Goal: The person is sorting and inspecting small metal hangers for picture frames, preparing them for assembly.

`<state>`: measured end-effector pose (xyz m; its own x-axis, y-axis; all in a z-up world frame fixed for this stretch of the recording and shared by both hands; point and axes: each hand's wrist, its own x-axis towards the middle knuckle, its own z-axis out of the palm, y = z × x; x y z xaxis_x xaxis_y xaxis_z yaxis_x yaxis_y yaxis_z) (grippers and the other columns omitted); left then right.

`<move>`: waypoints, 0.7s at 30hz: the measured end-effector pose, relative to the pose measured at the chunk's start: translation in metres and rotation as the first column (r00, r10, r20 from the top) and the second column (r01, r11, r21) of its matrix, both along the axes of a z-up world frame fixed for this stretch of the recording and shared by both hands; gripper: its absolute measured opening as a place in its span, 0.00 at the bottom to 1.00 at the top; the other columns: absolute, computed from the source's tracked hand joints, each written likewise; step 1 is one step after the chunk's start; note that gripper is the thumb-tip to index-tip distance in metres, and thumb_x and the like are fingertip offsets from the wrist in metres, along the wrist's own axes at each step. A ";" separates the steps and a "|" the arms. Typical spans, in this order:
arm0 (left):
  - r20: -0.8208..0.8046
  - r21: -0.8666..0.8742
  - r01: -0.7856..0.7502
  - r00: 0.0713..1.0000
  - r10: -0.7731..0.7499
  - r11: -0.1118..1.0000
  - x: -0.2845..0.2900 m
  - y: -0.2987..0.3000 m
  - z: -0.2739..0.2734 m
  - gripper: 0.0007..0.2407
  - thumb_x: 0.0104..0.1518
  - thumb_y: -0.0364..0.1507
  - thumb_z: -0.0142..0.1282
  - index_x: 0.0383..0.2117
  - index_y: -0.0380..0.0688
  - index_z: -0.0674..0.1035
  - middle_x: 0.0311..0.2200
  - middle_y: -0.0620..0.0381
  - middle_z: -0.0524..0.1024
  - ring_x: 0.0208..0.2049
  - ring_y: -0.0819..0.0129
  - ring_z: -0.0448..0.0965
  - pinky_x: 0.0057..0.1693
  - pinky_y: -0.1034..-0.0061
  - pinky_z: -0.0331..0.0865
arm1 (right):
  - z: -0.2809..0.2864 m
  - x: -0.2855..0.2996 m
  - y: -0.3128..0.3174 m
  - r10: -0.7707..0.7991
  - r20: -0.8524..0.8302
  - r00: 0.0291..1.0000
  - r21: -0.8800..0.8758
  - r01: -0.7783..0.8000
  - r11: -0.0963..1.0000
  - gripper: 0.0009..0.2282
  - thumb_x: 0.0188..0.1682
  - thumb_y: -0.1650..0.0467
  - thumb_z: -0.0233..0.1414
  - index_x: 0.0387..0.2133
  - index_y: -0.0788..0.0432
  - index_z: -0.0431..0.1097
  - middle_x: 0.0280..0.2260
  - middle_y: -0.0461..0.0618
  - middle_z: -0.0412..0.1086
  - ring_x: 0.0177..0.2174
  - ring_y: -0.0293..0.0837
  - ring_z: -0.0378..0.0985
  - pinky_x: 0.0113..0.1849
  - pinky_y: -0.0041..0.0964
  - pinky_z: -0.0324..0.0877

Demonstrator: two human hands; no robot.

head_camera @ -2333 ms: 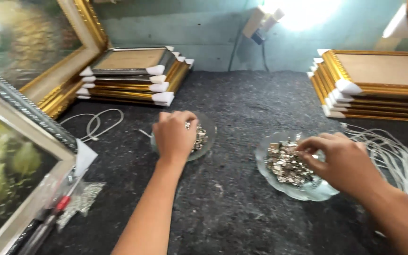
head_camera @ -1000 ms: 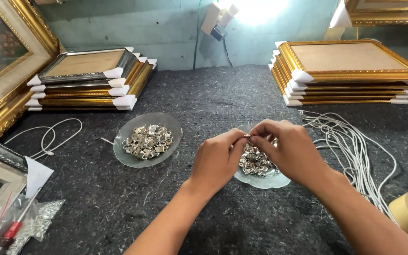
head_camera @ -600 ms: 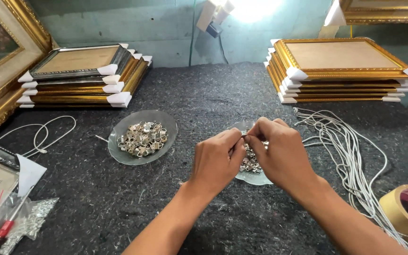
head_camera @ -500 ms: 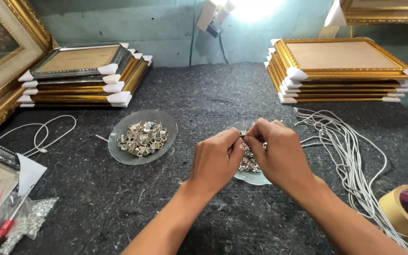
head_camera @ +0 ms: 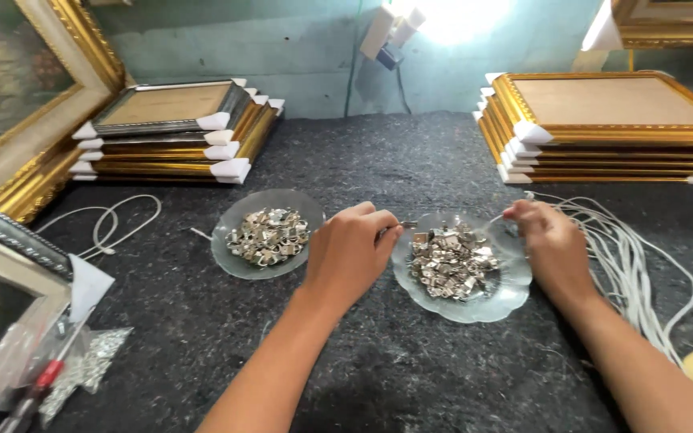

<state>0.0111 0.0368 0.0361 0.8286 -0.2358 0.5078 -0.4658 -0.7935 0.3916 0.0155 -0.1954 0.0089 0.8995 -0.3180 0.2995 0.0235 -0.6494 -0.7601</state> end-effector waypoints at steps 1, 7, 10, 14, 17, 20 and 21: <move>-0.003 0.003 -0.009 1.000 0.009 1.000 0.001 0.004 0.002 0.03 0.47 0.31 0.50 0.21 0.52 0.77 0.16 0.59 0.69 0.22 0.60 0.73 0.30 0.66 0.69 | 0.003 -0.002 0.002 0.009 -0.003 1.000 0.003 -0.009 1.000 0.13 0.48 0.60 0.39 0.32 0.45 0.72 0.25 0.52 0.69 0.35 0.56 0.69 0.43 0.47 0.59; -0.079 -0.006 -0.101 0.992 0.100 0.995 0.005 0.035 0.029 0.04 0.49 0.30 0.54 0.20 0.47 0.79 0.22 0.61 0.72 0.20 0.69 0.71 0.21 0.78 0.64 | 0.009 -0.007 0.005 0.102 -0.090 0.991 0.033 -0.100 0.994 0.20 0.49 0.58 0.33 0.29 0.54 0.71 0.25 0.51 0.67 0.24 0.44 0.65 0.27 0.36 0.54; -0.135 -0.013 -0.288 0.949 0.283 0.958 0.009 0.061 0.037 0.06 0.48 0.34 0.50 0.22 0.52 0.80 0.24 0.62 0.74 0.26 0.64 0.74 0.25 0.68 0.63 | 0.006 -0.007 0.003 0.113 -0.063 0.992 0.034 -0.111 0.993 0.20 0.50 0.59 0.33 0.30 0.56 0.71 0.25 0.53 0.67 0.25 0.45 0.65 0.27 0.37 0.55; -0.249 -0.038 -0.447 0.871 0.424 0.894 0.012 0.091 0.036 0.12 0.53 0.35 0.47 0.11 0.51 0.70 0.09 0.61 0.60 0.14 0.65 0.58 0.24 0.70 0.49 | 0.002 -0.007 0.003 0.111 -0.074 0.991 0.020 -0.110 0.994 0.20 0.54 0.61 0.32 0.30 0.57 0.71 0.24 0.53 0.67 0.23 0.45 0.65 0.26 0.36 0.55; -0.251 -0.089 -0.522 0.836 0.488 0.849 0.018 0.101 0.031 0.13 0.54 0.32 0.42 0.11 0.48 0.67 0.13 0.57 0.63 0.18 0.59 0.60 0.26 0.65 0.52 | 0.001 -0.006 0.002 0.123 -0.079 0.989 0.018 -0.122 0.992 0.21 0.55 0.60 0.31 0.31 0.58 0.70 0.25 0.54 0.68 0.23 0.45 0.66 0.24 0.34 0.57; -0.149 -0.368 -0.430 0.903 0.404 0.824 0.026 0.091 0.025 0.08 0.52 0.32 0.42 0.31 0.42 0.71 0.24 0.55 0.74 0.27 0.61 0.72 0.35 0.68 0.62 | -0.006 -0.001 -0.003 0.125 -0.087 0.988 0.011 -0.124 0.992 0.20 0.56 0.61 0.31 0.32 0.58 0.70 0.25 0.54 0.68 0.23 0.45 0.66 0.24 0.33 0.57; -0.056 -0.548 -0.293 0.947 0.316 0.784 0.030 0.085 0.022 0.19 0.50 0.32 0.43 0.47 0.37 0.68 0.30 0.54 0.76 0.33 0.66 0.75 0.44 0.72 0.67 | -0.010 0.001 -0.006 0.129 -0.084 0.988 0.014 -0.128 0.992 0.20 0.57 0.61 0.31 0.32 0.58 0.70 0.24 0.54 0.68 0.22 0.45 0.65 0.22 0.32 0.56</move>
<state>0.0409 0.1218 0.0582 0.7884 0.3485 0.5070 -0.2592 -0.5593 0.7874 0.0162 -0.2012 -0.0015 0.9550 -0.2006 0.2184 0.0417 -0.6383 -0.7686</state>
